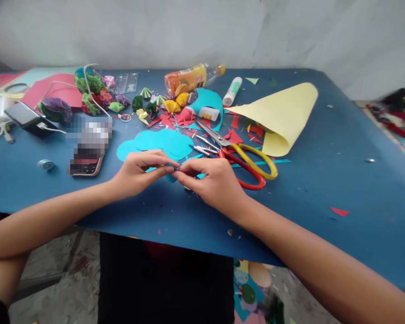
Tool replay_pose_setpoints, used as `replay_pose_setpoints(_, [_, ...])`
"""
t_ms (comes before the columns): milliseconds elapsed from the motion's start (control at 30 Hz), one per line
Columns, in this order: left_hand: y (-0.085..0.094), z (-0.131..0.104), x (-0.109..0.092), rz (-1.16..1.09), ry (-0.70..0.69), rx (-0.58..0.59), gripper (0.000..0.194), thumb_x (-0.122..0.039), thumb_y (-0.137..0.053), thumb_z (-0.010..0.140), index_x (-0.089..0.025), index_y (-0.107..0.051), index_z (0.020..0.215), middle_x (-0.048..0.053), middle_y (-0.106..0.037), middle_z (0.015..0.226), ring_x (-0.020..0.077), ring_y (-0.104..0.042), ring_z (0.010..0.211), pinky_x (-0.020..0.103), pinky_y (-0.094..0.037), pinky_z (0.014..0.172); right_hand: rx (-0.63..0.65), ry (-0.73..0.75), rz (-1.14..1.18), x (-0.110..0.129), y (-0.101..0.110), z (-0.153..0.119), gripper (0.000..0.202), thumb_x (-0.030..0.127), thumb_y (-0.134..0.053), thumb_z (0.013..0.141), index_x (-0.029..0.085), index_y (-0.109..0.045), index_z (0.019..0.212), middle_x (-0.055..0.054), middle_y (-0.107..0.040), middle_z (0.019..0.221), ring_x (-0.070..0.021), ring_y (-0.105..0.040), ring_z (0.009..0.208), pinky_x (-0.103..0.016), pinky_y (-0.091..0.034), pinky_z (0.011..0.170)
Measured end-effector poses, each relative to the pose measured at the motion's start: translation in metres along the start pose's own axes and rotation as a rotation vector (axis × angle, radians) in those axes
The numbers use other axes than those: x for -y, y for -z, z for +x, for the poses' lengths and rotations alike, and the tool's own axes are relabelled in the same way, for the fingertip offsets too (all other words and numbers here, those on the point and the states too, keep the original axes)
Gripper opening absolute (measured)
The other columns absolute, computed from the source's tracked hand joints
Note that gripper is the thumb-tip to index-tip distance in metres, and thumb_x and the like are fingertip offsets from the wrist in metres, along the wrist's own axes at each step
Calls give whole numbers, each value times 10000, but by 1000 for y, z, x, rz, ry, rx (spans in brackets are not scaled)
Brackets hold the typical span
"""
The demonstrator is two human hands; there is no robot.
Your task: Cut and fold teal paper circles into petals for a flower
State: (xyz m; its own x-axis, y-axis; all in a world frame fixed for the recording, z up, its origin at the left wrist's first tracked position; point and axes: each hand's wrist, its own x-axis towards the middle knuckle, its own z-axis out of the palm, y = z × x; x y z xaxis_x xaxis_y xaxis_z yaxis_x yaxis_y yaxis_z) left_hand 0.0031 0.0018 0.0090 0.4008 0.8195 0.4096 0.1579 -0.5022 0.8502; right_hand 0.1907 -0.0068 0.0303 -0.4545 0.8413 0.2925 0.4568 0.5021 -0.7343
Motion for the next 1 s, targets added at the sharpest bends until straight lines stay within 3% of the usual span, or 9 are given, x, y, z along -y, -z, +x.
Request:
replay_pose_setpoints(167, [3, 0, -2, 68, -22, 48, 109, -217, -651, 795, -129, -714, 812, 50, -688, 738, 95, -595, 646, 187, -470, 579, 7, 65, -76, 0, 1, -1, 145, 232, -599, 826, 216, -639, 687, 14, -659, 621, -134, -598, 542, -263, -462, 547])
replay_pose_setpoints(433, [5, 2, 1, 109, -70, -4, 94, -203, -620, 813, -124, -664, 787, 37, -670, 745, 85, -594, 658, 167, -462, 566, -97, 155, -76, -5, 1, 5, 89, 234, -604, 822, 198, -583, 743, -7, -630, 705, -140, -596, 659, -258, -482, 636])
replay_pose_setpoints(533, [6, 2, 3, 153, -123, 0, 83, -189, -611, 819, -127, -661, 793, 28, -656, 724, 80, -583, 647, 164, -456, 560, -95, 128, -60, -6, 0, 5, 67, 235, -599, 826, 200, -595, 769, -16, -660, 753, -155, -621, 710, -273, -495, 682])
replay_pose_setpoints(700, [6, 1, 3, 282, -246, -4, 100, -182, -611, 824, -124, -672, 770, 28, -639, 674, 77, -547, 601, 187, -441, 564, -59, 64, -52, -5, 2, 5, 93, 143, -583, 794, 205, -608, 728, 9, -665, 680, -142, -620, 631, -257, -498, 624])
replay_pose_setpoints(833, [2, 0, 3, 211, -174, -89, 81, -171, -628, 806, -117, -683, 784, 27, -650, 673, 68, -565, 589, 159, -447, 531, -65, -18, 45, -6, 1, 7, 49, 242, -620, 788, 206, -610, 757, -6, -666, 705, -161, -635, 666, -282, -514, 638])
replay_pose_setpoints(1000, [0, 2, 4, 163, -30, -120, 95, -188, -641, 792, -114, -696, 771, 46, -698, 715, 72, -598, 606, 144, -454, 516, -30, -177, 279, -11, -2, 10, 285, 303, -715, 704, 187, -585, 929, -3, -661, 707, -167, -654, 662, -288, -531, 624])
